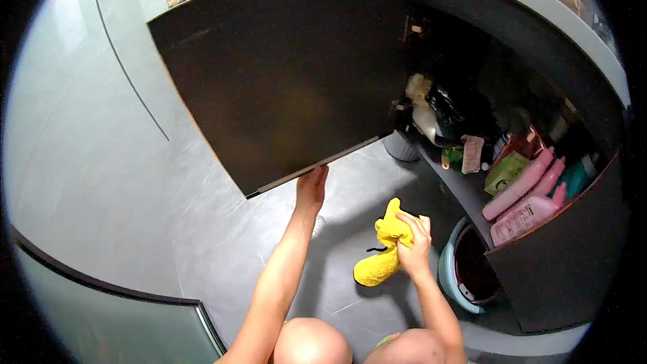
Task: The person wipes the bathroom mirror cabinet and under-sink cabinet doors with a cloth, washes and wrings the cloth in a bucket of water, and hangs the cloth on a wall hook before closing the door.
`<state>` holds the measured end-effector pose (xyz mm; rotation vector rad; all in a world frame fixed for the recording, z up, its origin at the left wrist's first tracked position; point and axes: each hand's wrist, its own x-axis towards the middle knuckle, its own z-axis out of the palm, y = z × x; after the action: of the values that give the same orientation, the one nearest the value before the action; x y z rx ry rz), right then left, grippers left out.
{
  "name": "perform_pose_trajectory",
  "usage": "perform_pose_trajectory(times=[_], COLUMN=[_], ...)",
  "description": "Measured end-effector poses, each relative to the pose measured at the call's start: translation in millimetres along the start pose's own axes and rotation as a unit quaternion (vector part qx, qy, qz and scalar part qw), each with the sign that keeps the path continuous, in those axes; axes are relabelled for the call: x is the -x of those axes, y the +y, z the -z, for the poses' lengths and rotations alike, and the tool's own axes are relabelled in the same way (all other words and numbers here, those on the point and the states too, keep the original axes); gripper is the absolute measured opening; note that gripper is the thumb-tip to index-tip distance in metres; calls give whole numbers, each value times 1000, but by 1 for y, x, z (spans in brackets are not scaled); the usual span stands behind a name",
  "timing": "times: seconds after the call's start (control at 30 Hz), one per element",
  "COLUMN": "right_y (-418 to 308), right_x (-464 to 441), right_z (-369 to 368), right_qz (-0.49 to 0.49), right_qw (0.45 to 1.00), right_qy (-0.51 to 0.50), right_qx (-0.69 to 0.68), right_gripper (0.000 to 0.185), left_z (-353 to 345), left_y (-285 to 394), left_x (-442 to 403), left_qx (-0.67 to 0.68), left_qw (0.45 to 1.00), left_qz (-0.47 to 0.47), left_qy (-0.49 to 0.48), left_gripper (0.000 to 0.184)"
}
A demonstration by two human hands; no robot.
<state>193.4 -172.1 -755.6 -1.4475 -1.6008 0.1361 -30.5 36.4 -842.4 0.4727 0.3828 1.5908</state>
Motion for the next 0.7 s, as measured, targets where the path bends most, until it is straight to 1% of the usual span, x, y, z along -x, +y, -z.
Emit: perform_pose_trajectory(times=[0.1, 0.13, 0.17, 0.23, 0.27, 0.3, 0.37, 0.4, 0.43, 0.5, 0.63, 0.7], right_y=[-4, -5, -7, -9, -6, -4, -2, -1, 0, -3, -8, -5], right_x=[4, 5, 6, 6, 8, 9, 9, 10, 12, 12, 11, 12], right_z=[1, 1, 1, 3, 2, 2, 1, 0, 0, 1, 4, 5], right_qz=[-4, -3, -4, -3, -9, -14, -9, -12, -18, -17, -21, -18], right_qw=[1000, 1000, 1000, 1000, 1000, 1000, 1000, 1000, 1000, 1000, 1000, 1000], right_qy=[-2, 2, 6, -3, -5, -7, -9, -9, -10, -9, 3, 12], right_qx=[3, 9, 16, 29, 17, 5, 2, 0, -2, 0, 4, 4], right_gripper=[48, 48, 48, 47, 48, 48, 48, 47, 47, 47, 47, 48], left_z=[4, 5, 7, 4, 1, -2, -13, -17, -18, -19, -4, -4], left_y=[-1, 1, 3, 11, 12, 12, 14, 15, 17, 20, 15, 18], left_x=[-1, -2, -3, -2, -2, 0, 5, 1, 0, -1, -23, -21], left_qx=[1, -12, -12, -32, -35, -34, -15, 11, 10, 72, 71, 45], left_qw=[999, 1000, 1000, 996, 992, 993, 999, 1000, 1000, 996, 996, 999], left_qz=[29, 20, 17, 83, 105, 103, 23, 6, 6, 44, 48, 28], left_qy=[19, -9, -6, -4, 54, 55, 42, 25, 27, 35, 24, -5], left_gripper=[26, 23, 23, 21, 22, 22, 19, 17, 17, 17, 17, 18])
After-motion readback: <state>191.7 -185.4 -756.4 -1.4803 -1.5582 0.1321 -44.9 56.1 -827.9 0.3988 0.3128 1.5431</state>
